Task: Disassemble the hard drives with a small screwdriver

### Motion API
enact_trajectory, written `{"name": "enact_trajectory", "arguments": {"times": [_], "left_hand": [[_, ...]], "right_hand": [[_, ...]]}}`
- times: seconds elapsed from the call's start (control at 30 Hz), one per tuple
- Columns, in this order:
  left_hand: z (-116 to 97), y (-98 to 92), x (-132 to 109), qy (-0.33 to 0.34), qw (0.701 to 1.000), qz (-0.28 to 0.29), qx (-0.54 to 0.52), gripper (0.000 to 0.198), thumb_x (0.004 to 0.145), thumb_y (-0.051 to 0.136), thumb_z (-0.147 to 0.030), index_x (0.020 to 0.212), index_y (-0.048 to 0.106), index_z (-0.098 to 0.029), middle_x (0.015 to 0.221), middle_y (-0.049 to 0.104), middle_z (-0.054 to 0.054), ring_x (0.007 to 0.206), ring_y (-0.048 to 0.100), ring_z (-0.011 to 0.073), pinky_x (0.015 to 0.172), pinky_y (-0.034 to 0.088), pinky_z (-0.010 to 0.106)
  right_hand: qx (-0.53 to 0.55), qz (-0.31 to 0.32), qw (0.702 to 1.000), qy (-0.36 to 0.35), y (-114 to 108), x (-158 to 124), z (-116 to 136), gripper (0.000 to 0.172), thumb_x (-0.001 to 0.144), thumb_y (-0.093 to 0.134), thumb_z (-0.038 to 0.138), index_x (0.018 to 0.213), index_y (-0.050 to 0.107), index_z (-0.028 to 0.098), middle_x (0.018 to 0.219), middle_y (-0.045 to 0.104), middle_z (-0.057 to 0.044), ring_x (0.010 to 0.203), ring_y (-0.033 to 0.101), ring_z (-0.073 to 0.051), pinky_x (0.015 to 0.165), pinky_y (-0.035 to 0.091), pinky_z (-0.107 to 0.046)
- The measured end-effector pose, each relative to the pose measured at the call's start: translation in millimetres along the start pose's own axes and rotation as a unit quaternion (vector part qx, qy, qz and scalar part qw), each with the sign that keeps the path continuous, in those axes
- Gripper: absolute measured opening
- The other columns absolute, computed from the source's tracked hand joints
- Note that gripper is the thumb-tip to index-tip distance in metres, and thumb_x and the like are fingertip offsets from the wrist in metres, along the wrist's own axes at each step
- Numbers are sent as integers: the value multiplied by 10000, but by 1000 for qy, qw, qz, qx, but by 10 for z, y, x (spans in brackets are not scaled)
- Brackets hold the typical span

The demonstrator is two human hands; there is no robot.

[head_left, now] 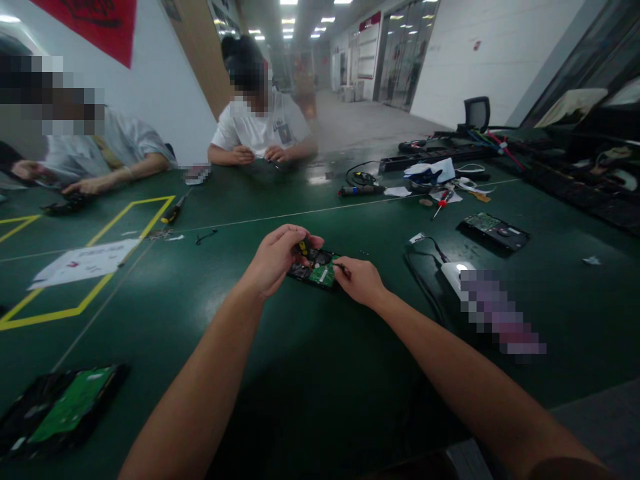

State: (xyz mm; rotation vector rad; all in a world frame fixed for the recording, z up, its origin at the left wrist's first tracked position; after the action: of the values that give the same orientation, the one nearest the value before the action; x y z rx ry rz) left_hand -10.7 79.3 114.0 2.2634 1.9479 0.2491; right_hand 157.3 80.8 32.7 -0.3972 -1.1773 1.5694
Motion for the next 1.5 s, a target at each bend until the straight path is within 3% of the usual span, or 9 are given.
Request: {"name": "enact_trajectory", "arguments": {"times": [0.27,0.47,0.67,0.83,0.97,1.13,1.23,1.33,1.5], "left_hand": [[7,-36,33,20,998,8,55,148,854,623,-306,892,702,-187,954,658,69,871,610,187,533,444,226],[53,-45,31,-8,1000,8,26,238,859,592,-322,985,685,-142,886,711,114,792,647,208,544,465,264],[23,-26,20,-6,1000,-5,-5,176,863,598,-310,904,656,-149,903,731,123,871,686,235,595,502,278],[34,-9,25,-3,1000,14,3,190,888,599,-325,901,669,-149,918,735,120,865,677,224,617,505,282],[36,-17,25,-5,1000,16,1,182,892,595,-317,896,671,-152,927,735,119,864,674,220,623,503,284],[24,-24,31,-4,1000,12,1,187,892,596,-324,903,674,-154,930,736,124,871,673,224,620,497,288],[40,-35,48,-8,1000,12,-1,182,892,597,-321,902,672,-155,930,735,128,882,675,227,622,492,289],[52,-47,62,-10,1000,10,-3,178,890,598,-323,897,668,-159,927,737,128,883,677,228,616,485,285],[47,-57,64,-8,1000,5,-3,194,886,608,-343,913,667,-160,946,736,129,892,678,229,618,490,284]], "right_hand": [[6,0,1000,-1,-5,2,-7,273,1025,508,360,1178,692,228,931,723,-36,741,612,-156,676,399,-279],[-2,0,1000,-3,-15,3,7,274,1019,511,353,1179,691,222,957,732,-42,751,623,-163,672,401,-284],[6,-2,1000,12,-59,0,11,291,1045,462,369,1142,691,219,978,726,-41,787,632,-162,715,438,-289],[-56,-4,996,70,-271,-10,28,355,1061,390,398,1160,674,209,1040,696,-83,873,642,-197,778,481,-327],[-187,34,974,126,-556,-101,59,401,990,496,430,1252,636,161,1189,614,-187,1058,615,-334,848,506,-451],[-265,35,934,236,-994,-472,-126,673,919,565,509,1485,438,167,1448,419,-268,1282,459,-479,905,482,-601],[-301,7,899,318,-1199,-777,-363,698,913,537,557,1482,421,168,1498,353,-275,1363,366,-512,970,415,-672],[-304,-13,879,367,-1283,-1007,-582,728,916,499,591,1495,390,163,1550,281,-281,1411,288,-530,988,375,-705],[-260,-33,893,366,-1303,-1093,-733,736,890,523,619,1448,453,144,1518,311,-325,1355,353,-568,897,429,-719]]}}
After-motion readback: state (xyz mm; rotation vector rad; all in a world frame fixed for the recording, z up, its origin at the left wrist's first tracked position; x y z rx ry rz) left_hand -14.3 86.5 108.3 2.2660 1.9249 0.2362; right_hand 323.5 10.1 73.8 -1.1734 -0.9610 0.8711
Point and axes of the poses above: each hand's wrist, its own x-axis towards the middle knuckle, its own y-axis out of the palm, z = x × y, the point moved 8 cm from there along x, towards the middle knuckle
